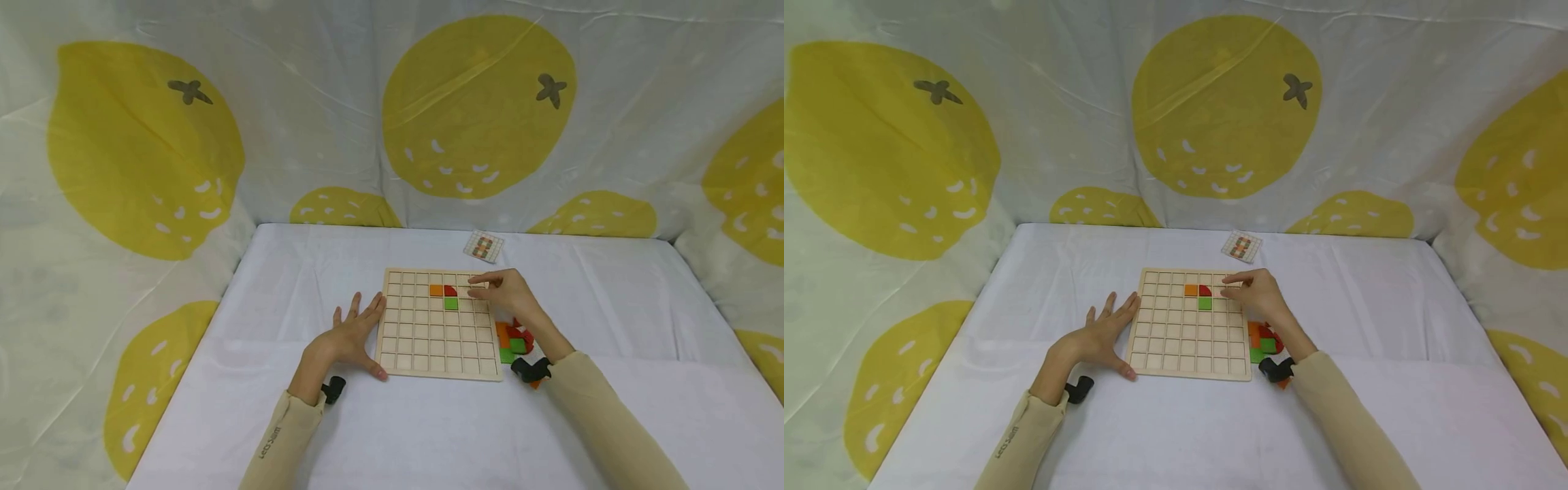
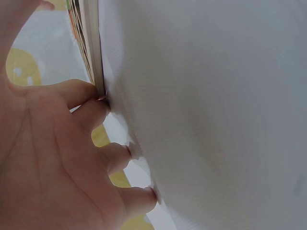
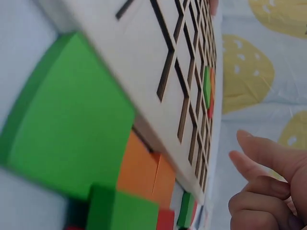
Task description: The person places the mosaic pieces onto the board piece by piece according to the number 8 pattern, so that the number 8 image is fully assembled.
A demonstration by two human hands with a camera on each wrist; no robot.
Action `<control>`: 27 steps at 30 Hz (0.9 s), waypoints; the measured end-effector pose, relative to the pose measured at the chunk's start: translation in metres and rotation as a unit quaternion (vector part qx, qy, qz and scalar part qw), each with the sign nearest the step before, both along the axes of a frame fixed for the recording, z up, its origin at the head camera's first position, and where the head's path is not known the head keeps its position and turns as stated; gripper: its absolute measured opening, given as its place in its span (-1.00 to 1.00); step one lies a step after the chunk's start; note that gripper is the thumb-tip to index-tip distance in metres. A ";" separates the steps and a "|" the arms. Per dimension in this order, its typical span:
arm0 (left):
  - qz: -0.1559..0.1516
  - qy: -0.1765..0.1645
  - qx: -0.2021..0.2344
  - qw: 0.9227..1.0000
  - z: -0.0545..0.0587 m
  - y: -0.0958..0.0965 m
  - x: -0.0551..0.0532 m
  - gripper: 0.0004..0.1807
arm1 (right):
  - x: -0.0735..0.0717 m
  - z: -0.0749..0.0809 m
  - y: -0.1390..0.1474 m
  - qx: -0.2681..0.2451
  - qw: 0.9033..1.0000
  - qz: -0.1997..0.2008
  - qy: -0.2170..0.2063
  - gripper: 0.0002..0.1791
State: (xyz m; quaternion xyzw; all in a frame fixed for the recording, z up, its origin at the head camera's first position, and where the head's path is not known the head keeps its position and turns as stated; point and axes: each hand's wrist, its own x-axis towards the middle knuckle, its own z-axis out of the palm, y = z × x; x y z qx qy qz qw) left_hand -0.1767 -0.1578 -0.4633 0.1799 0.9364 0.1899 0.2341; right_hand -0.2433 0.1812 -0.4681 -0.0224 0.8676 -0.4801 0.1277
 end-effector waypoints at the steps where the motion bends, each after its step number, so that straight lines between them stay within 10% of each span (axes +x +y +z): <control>1: 0.001 0.000 0.001 1.000 0.000 0.000 0.000 0.63 | 0.001 0.001 0.005 0.002 1.000 -0.006 -0.002 -0.61; 27: 0.006 -0.005 0.010 1.000 0.001 0.001 0.000 0.61 | 0.019 -0.009 0.068 0.097 0.993 -0.069 0.013 -0.53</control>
